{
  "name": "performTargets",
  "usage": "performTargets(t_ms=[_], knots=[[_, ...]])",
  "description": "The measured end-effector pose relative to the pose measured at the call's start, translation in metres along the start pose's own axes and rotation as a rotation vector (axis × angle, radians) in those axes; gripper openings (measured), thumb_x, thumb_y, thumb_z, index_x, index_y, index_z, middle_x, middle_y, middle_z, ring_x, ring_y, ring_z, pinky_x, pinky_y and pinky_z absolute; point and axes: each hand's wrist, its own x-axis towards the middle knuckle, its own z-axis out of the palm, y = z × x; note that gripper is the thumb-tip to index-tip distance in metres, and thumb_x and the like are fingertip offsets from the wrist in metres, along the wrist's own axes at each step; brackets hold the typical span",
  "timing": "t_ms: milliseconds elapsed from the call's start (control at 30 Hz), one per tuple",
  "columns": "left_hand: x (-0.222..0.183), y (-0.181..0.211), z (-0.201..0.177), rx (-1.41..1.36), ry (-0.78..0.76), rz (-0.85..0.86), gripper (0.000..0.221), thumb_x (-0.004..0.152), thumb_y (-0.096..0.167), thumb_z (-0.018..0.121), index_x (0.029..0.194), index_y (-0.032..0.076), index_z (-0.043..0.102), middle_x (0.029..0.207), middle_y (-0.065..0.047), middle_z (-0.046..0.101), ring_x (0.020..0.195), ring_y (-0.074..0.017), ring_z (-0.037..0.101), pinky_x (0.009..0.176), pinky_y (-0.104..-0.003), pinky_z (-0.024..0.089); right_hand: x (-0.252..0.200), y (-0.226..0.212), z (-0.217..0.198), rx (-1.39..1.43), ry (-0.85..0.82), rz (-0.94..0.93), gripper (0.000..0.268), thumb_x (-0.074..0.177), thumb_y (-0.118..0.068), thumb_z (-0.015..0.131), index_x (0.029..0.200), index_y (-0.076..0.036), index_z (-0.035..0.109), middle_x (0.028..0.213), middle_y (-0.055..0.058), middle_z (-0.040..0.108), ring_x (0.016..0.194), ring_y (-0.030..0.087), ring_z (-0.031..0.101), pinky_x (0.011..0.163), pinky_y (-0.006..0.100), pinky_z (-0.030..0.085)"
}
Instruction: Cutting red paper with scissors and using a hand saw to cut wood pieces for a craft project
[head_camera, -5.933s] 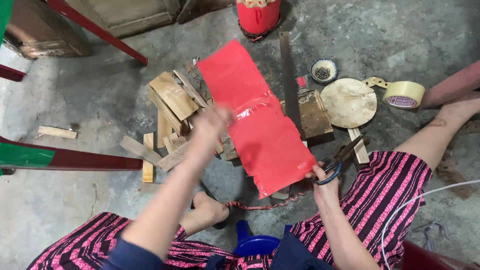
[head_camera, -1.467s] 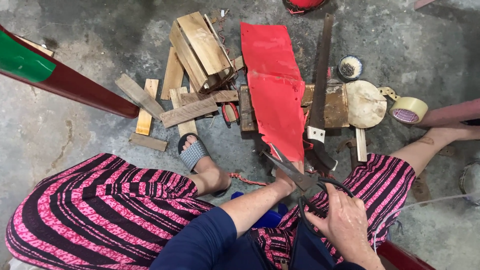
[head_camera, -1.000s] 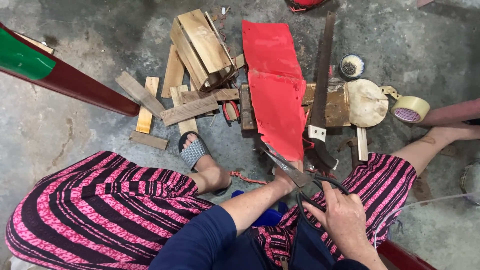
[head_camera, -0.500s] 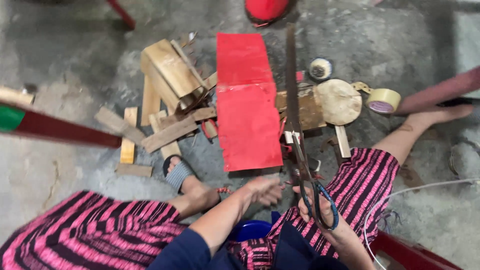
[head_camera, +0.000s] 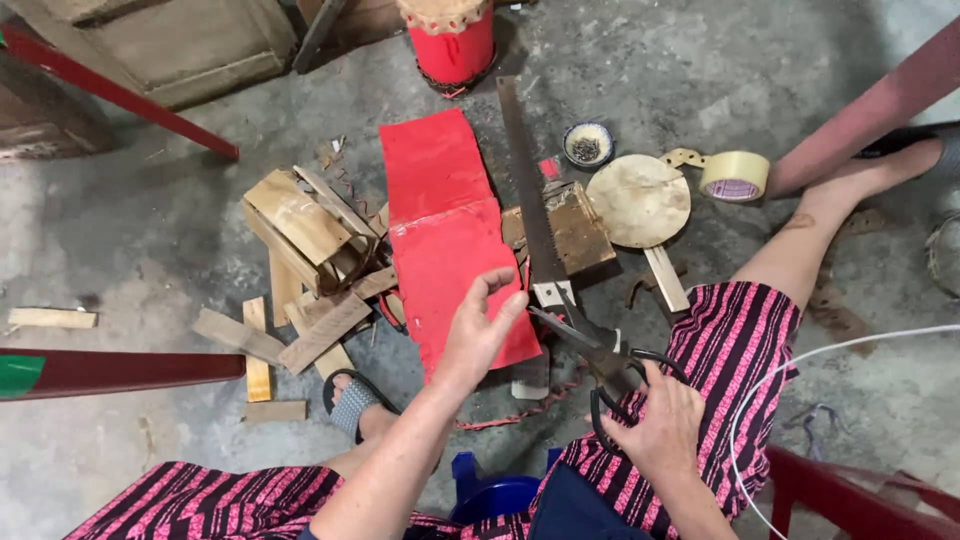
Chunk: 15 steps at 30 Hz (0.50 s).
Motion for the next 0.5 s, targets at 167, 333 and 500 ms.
performTargets(t_ms=[167, 333, 500], knots=[[0.016, 0.005, 0.006, 0.139, -0.192, -0.217, 0.056, 0.083, 0.044, 0.069, 0.124, 0.006, 0.063, 0.126, -0.012, 0.068, 0.117, -0.0216, 0.064, 0.103, -0.033, 0.048, -0.001, 0.004, 0.012, 0.037, 0.104, -0.049, 0.098, 0.061, -0.056, 0.082, 0.139, -0.003, 0.054, 0.090, 0.004, 0.059, 0.086, 0.022, 0.053, 0.095, 0.040, 0.034], [0.027, -0.008, 0.013, 0.251, -0.436, -0.290, 0.048, 0.079, 0.043, 0.072, 0.109, 0.006, 0.073, 0.109, -0.007, 0.075, 0.101, -0.0164, 0.070, 0.095, -0.028, 0.053, 0.000, 0.005, 0.013, 0.013, 0.135, -0.075, 0.093, 0.063, -0.050, 0.079, 0.139, -0.001, 0.054, 0.089, 0.004, 0.059, 0.086, 0.022, 0.053, 0.097, 0.040, 0.033], [0.026, -0.011, 0.020, 0.183, -0.374, -0.426, 0.031, 0.083, 0.024, 0.065, 0.104, 0.002, 0.075, 0.106, -0.005, 0.077, 0.092, -0.0140, 0.068, 0.084, -0.024, 0.054, 0.000, 0.006, 0.015, -0.056, 0.161, -0.143, 0.095, 0.062, -0.053, 0.081, 0.138, -0.001, 0.056, 0.089, 0.004, 0.057, 0.088, 0.024, 0.051, 0.098, 0.039, 0.034]])
